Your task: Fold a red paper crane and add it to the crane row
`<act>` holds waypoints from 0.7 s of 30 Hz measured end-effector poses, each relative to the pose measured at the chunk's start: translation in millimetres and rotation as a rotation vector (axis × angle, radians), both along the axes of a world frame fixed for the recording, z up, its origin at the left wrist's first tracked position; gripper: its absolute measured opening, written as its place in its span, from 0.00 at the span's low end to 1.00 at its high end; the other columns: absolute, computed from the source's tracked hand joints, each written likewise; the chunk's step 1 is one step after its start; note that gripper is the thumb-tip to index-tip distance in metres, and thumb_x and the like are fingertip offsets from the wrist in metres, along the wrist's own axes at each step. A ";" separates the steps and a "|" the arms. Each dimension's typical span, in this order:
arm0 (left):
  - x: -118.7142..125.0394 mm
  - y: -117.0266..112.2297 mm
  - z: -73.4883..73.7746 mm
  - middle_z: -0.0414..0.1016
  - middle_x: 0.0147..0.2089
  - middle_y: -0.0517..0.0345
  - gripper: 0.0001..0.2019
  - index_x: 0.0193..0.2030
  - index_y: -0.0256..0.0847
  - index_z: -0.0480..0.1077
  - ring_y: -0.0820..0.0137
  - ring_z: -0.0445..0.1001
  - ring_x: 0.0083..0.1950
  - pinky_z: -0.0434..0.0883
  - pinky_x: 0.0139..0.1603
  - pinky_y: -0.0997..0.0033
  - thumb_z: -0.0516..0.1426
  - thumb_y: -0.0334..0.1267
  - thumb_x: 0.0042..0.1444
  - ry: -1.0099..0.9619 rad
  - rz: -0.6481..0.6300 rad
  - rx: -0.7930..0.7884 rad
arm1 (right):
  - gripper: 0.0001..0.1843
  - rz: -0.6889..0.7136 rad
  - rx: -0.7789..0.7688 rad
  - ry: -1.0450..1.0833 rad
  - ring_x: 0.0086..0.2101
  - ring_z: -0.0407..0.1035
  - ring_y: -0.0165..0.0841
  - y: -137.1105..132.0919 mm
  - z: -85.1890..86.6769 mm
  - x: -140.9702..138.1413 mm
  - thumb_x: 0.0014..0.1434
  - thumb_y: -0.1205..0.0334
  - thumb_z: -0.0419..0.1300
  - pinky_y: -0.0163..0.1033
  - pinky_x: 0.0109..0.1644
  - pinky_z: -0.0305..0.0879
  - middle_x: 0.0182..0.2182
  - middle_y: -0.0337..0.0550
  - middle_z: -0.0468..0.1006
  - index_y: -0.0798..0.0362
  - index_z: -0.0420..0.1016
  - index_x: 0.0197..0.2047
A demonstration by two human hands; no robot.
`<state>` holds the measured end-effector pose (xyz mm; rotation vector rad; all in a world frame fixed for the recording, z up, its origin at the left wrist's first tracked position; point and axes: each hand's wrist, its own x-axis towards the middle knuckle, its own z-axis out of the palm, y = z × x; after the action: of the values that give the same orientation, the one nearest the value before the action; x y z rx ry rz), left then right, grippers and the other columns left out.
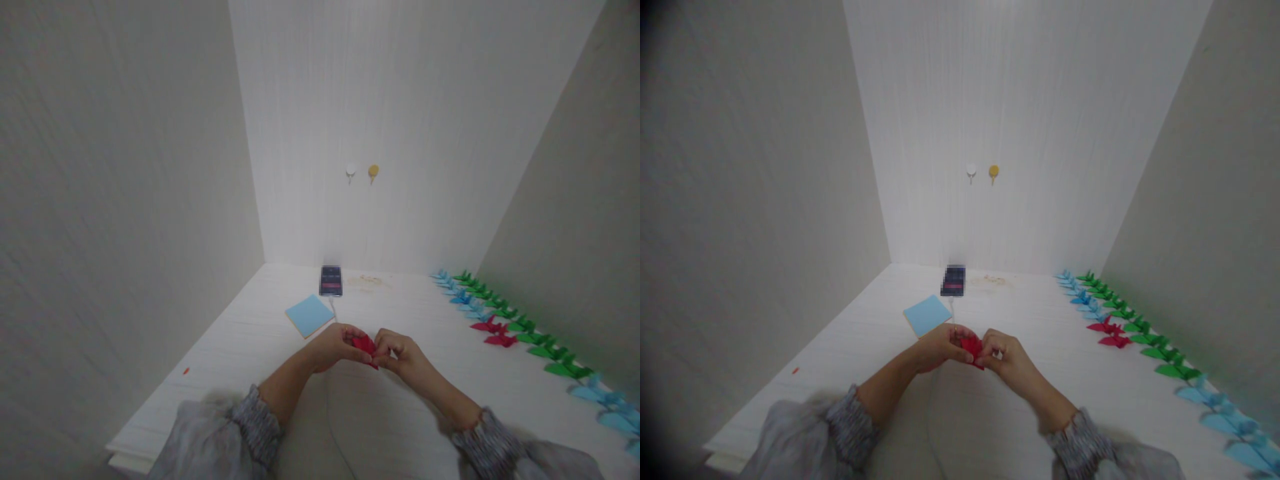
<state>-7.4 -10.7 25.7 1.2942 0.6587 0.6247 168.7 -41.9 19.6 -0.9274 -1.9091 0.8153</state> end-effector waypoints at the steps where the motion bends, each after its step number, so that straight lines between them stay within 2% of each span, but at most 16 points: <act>1: 0.0 -0.2 0.4 0.72 0.30 0.56 0.19 0.33 0.33 0.70 0.74 0.68 0.30 0.63 0.37 0.70 0.65 0.32 0.29 -0.004 -0.002 -0.004 | 0.10 0.009 -0.014 0.019 0.25 0.62 0.28 0.5 -0.8 -0.2 0.46 0.61 0.61 0.34 0.30 0.58 0.21 0.37 0.66 0.54 0.67 0.18; 8: -0.4 0.2 0.0 0.72 0.31 0.55 0.21 0.35 0.33 0.69 0.75 0.69 0.29 0.63 0.37 0.70 0.64 0.30 0.28 -0.040 0.007 -0.024 | 0.15 0.064 -0.116 0.159 0.25 0.60 0.27 0.7 -4.6 -3.5 0.47 0.57 0.60 0.34 0.29 0.57 0.22 0.36 0.63 0.54 0.61 0.17; 11: -0.9 2.1 -2.1 0.72 0.31 0.56 0.22 0.36 0.34 0.68 0.74 0.69 0.30 0.64 0.36 0.70 0.64 0.28 0.27 -0.046 -0.001 -0.018 | 0.15 0.062 -0.113 0.168 0.26 0.60 0.28 -0.2 -3.5 -3.6 0.49 0.56 0.58 0.34 0.30 0.58 0.23 0.36 0.63 0.54 0.60 0.18; 14: -1.1 4.8 -6.2 0.72 0.31 0.56 0.21 0.36 0.34 0.68 0.74 0.69 0.30 0.64 0.34 0.72 0.63 0.27 0.29 -0.051 0.023 -0.006 | 0.13 0.016 -0.017 0.137 0.27 0.61 0.29 -1.8 -1.5 -4.1 0.52 0.58 0.55 0.35 0.31 0.59 0.25 0.38 0.63 0.54 0.61 0.20; 17: 0.5 6.2 -11.1 0.71 0.30 0.57 0.18 0.35 0.34 0.67 0.75 0.69 0.28 0.65 0.30 0.73 0.61 0.27 0.32 -0.048 0.089 0.004 | 0.10 -0.048 0.138 0.011 0.28 0.61 0.29 -4.5 0.0 -7.1 0.55 0.60 0.52 0.36 0.33 0.59 0.26 0.39 0.64 0.53 0.63 0.24; 21: 4.9 4.7 -16.0 0.71 0.30 0.56 0.18 0.35 0.34 0.64 0.73 0.70 0.28 0.68 0.31 0.69 0.60 0.27 0.33 -0.070 0.134 0.007 | 0.05 -0.097 0.310 -0.178 0.28 0.60 0.29 -6.8 -0.8 -12.1 0.57 0.65 0.48 0.34 0.31 0.59 0.27 0.41 0.64 0.53 0.62 0.30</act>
<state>-2.5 -5.9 9.8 1.2358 0.6900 0.7783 156.5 -48.7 18.8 -0.9139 -2.0522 0.3743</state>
